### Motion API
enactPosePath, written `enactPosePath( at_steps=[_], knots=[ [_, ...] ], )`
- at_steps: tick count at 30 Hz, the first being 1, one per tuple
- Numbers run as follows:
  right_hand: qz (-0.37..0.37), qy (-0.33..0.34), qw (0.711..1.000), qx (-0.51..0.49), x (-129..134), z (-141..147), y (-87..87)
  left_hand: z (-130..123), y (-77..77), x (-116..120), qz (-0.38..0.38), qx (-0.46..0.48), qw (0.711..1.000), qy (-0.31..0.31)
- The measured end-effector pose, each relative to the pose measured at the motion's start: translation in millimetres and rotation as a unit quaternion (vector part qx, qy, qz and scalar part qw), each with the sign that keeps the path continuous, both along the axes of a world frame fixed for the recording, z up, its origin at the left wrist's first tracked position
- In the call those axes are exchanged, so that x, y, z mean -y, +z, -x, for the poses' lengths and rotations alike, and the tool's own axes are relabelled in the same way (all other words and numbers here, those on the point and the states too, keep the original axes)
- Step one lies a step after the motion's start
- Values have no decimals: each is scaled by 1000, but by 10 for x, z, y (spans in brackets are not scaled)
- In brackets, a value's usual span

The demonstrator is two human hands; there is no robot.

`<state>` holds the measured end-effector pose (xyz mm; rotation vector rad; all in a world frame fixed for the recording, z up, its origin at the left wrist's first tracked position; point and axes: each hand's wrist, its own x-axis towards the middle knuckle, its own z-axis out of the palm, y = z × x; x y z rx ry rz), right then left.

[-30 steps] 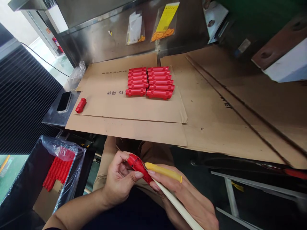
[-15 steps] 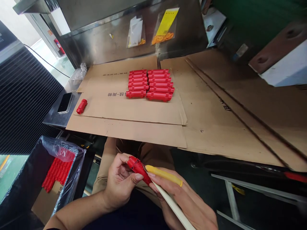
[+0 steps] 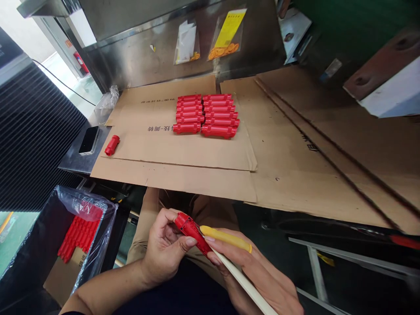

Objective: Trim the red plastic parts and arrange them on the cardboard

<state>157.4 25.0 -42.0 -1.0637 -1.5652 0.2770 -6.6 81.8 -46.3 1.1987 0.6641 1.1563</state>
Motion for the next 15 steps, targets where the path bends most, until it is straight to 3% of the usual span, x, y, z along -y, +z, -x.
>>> enactPosePath(
  at_steps=[7,12,15],
  knots=[
    [5,0,1000,6,-43,-23,21,1,-4,-8,-1,0,1000,0],
    [-10,56,998,40,-122,-102,23,2,-8,-29,22,11,1000,-6],
    [36,41,996,-64,-88,-180,49,13,-11,-28,80,29,996,-23]
  ],
)
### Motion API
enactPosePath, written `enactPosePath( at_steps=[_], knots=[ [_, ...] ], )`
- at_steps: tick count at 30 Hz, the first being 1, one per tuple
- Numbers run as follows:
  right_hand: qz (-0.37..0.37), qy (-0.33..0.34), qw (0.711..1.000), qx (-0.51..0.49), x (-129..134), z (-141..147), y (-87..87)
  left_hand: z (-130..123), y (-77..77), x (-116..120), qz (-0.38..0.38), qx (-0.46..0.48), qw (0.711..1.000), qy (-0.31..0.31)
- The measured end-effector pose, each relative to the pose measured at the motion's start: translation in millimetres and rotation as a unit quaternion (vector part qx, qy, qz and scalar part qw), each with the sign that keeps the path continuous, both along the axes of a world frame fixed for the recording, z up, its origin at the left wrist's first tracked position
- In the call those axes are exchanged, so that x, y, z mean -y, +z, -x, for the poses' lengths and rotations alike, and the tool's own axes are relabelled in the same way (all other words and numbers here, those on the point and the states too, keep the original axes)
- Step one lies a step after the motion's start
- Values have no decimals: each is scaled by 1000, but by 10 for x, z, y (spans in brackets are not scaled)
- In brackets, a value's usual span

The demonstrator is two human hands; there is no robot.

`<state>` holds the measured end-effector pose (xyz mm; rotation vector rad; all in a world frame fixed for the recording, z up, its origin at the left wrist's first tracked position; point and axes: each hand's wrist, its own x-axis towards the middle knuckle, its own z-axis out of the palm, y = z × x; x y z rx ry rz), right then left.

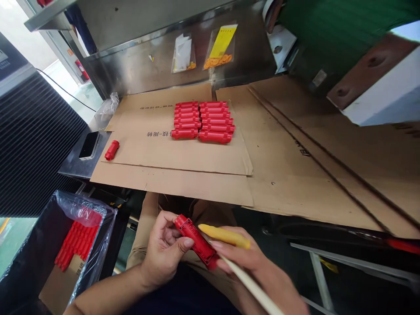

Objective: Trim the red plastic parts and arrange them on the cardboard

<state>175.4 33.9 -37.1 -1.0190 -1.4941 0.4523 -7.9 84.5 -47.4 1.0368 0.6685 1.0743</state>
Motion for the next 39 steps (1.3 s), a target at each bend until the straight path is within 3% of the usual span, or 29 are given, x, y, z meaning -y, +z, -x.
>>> enactPosePath(
  at_steps=[3,5,9,13,17,20,28,39],
  knots=[
    [101,-3,975,-200,32,-87,74,14,-8,10,30,27,999,-13],
    [144,17,954,-263,17,-130,132,21,-16,11,41,46,998,-28],
    [203,-37,968,-139,-78,-137,161,29,-17,-6,77,50,992,-86],
    [266,-1,962,-60,-173,-91,65,36,3,-22,111,24,988,-106],
    [113,-91,989,41,-126,-69,9,55,19,-22,80,31,996,-37],
    [21,-68,990,120,7,-38,6,63,26,-11,33,16,999,6],
    [-35,22,998,50,64,104,59,23,42,11,-36,8,999,10],
    [-31,24,998,53,76,117,28,30,55,13,-53,9,998,17]
  ],
)
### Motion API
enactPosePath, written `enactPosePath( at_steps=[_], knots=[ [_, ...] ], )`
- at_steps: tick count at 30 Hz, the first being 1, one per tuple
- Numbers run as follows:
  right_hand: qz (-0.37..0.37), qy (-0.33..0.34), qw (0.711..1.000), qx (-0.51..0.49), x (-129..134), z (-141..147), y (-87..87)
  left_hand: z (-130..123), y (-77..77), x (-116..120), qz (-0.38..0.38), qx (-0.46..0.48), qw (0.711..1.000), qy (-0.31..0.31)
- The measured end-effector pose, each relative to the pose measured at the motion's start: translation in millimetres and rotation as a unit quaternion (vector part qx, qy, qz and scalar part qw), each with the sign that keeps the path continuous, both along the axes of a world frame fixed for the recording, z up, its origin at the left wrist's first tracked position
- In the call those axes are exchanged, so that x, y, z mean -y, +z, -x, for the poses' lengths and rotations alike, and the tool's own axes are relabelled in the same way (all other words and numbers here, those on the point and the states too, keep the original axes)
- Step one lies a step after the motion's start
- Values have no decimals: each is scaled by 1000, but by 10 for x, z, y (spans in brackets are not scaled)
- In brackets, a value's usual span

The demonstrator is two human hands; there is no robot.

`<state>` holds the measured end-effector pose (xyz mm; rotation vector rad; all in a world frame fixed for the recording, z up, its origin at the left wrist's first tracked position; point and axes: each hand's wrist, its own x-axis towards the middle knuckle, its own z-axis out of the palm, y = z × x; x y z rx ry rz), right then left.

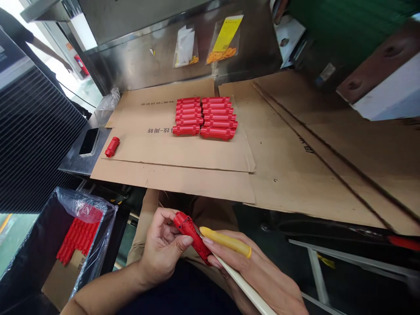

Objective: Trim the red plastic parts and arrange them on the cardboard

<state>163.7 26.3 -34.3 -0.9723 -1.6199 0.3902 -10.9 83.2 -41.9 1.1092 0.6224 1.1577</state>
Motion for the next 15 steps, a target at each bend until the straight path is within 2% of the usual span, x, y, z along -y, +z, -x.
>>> enactPosePath(
  at_steps=[5,9,15],
  knots=[
    [0,-18,1000,13,22,-10,-16,0,1,0,0,-1,1000,1],
    [24,-5,999,29,-24,-34,-37,-11,1,12,16,0,1000,4],
    [-13,7,999,43,-110,-42,-14,-11,-27,10,51,7,999,2]
  ],
)
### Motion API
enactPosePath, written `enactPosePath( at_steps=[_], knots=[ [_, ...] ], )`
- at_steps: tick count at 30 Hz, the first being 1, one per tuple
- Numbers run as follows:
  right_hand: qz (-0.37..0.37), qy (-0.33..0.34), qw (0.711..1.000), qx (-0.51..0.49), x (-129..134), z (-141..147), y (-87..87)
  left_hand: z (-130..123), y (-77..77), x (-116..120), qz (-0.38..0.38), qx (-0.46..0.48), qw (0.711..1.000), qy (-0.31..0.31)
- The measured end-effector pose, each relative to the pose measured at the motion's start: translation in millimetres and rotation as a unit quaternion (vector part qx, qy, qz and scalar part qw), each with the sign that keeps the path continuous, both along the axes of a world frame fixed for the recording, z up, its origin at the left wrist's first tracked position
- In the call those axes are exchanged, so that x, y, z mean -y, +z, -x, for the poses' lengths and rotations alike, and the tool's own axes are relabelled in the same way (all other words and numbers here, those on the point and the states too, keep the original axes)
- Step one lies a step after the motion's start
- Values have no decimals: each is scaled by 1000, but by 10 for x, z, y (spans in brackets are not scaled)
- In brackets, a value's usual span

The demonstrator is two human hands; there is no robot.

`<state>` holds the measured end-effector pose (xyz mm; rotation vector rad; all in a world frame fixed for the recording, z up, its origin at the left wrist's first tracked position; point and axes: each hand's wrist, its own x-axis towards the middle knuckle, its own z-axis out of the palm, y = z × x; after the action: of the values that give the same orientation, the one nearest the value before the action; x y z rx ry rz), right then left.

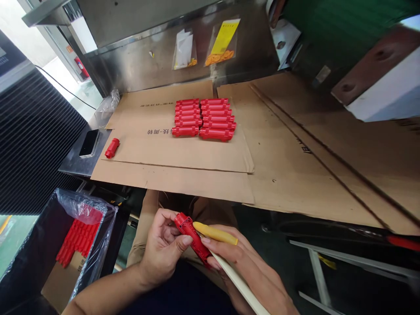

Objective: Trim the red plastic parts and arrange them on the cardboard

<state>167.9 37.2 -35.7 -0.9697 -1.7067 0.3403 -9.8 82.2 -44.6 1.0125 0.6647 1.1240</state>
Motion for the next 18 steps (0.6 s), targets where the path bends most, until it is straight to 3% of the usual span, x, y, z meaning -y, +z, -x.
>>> enactPosePath(
  at_steps=[4,6,10,14,18],
  knots=[
    [58,-43,997,-27,96,-31,-8,33,-23,-24,20,-6,1000,5],
    [106,-63,987,-103,135,-65,-10,42,-27,-31,30,-5,1000,-2],
    [154,-25,953,-260,86,-153,57,38,-2,-42,83,28,996,-35],
    [261,-83,945,-178,-53,-189,116,47,63,-66,159,25,979,-127],
    [413,23,885,-212,-122,-127,39,85,100,-74,180,22,968,-172]
  ],
)
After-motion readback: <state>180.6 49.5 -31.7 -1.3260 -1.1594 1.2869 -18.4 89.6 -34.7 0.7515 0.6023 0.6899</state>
